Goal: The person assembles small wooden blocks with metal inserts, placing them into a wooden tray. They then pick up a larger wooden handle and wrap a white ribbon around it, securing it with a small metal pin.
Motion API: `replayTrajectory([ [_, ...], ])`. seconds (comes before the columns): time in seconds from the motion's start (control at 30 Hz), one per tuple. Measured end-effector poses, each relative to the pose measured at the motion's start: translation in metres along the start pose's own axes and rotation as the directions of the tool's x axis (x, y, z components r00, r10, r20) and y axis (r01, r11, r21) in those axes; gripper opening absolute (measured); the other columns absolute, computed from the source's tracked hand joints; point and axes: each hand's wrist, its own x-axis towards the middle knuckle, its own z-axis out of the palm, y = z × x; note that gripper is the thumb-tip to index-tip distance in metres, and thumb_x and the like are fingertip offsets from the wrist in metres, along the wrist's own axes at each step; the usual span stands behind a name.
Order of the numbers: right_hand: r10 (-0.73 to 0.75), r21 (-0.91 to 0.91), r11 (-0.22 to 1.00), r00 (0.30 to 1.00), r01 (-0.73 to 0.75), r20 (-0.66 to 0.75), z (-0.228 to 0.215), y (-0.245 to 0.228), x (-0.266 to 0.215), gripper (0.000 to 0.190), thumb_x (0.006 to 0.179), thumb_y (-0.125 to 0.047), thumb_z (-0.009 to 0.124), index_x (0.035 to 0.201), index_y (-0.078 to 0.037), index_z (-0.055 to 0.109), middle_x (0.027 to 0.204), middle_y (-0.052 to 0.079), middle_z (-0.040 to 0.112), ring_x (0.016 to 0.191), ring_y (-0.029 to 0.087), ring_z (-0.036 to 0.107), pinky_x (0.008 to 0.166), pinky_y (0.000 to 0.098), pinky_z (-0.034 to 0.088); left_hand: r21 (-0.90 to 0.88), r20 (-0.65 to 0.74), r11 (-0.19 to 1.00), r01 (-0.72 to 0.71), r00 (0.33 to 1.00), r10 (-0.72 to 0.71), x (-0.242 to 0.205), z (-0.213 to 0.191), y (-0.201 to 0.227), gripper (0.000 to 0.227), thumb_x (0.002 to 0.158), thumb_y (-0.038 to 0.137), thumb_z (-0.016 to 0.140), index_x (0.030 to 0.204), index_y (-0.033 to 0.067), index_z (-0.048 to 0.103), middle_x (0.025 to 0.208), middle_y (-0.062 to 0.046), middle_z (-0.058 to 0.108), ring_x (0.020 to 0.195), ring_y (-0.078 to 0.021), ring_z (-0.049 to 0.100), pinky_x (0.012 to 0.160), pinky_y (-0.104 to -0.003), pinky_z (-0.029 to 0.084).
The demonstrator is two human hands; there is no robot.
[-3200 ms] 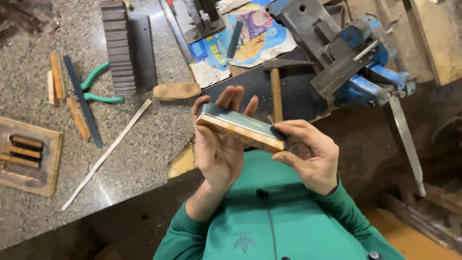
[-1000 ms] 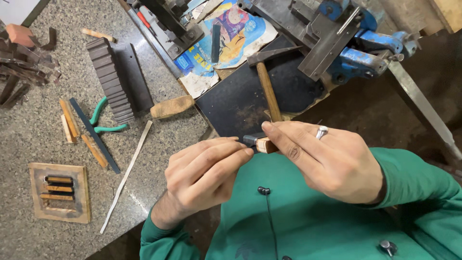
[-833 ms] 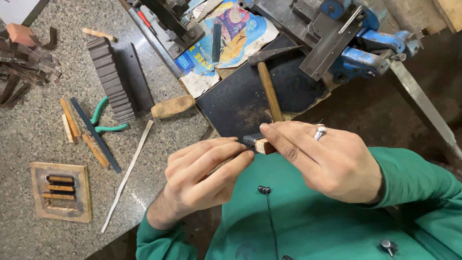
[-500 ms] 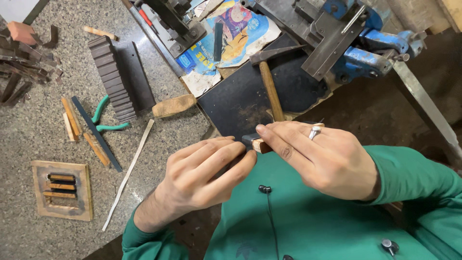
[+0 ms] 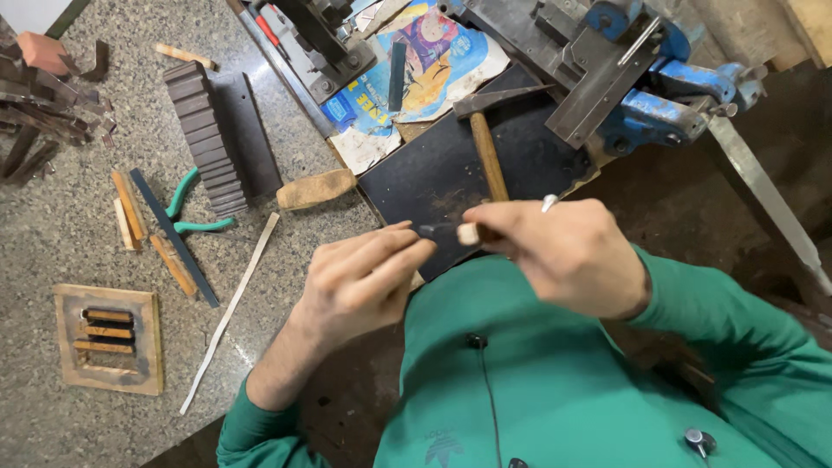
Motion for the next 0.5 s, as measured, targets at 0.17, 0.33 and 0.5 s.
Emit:
replayTrajectory([
  [0.17,0.419,0.644,0.735,0.889,-0.212,-0.186,0.013,0.042,-0.022,0.025,0.106,0.004,0.060,0.130,0.002,0.055,0.119,0.015,0.074,0.109,0.022,0.075,0.095,0.0345,0.064,0.024,-0.050,0.975,0.223,0.974,-0.222,-0.039,0.017,-0.022,0.018,0.084,-0.002,0.076,0.100,0.0056,0.077,0.096,-0.009,0.076,0.076,-0.0207,0.075,0.062,-0.030,0.059],
  [0.33,0.638,0.634,0.629,0.765,-0.450,-0.090,0.067,0.119,-0.036,0.025,0.104,-0.001,0.061,0.128,0.005,0.059,0.107,0.017,0.073,0.084,0.024,0.072,0.079,0.0350,0.061,0.039,-0.104,0.895,0.444,0.893,-0.438,-0.088,0.030,-0.061,0.012,0.091,0.001,0.077,0.101,0.0055,0.078,0.096,-0.009,0.078,0.072,-0.0147,0.073,0.058,-0.027,0.058],
  [0.5,0.513,0.166,0.826,0.841,-0.538,0.172,0.169,0.147,-0.026,0.041,0.090,-0.027,0.075,0.126,-0.007,0.070,0.102,0.013,0.077,0.091,0.028,0.077,0.081,0.0384,0.060,-0.007,-0.282,0.822,0.569,0.788,-0.548,-0.103,0.022,-0.067,0.013,0.090,-0.001,0.077,0.103,0.0012,0.074,0.098,-0.010,0.076,0.090,-0.0185,0.076,0.079,-0.030,0.059],
])
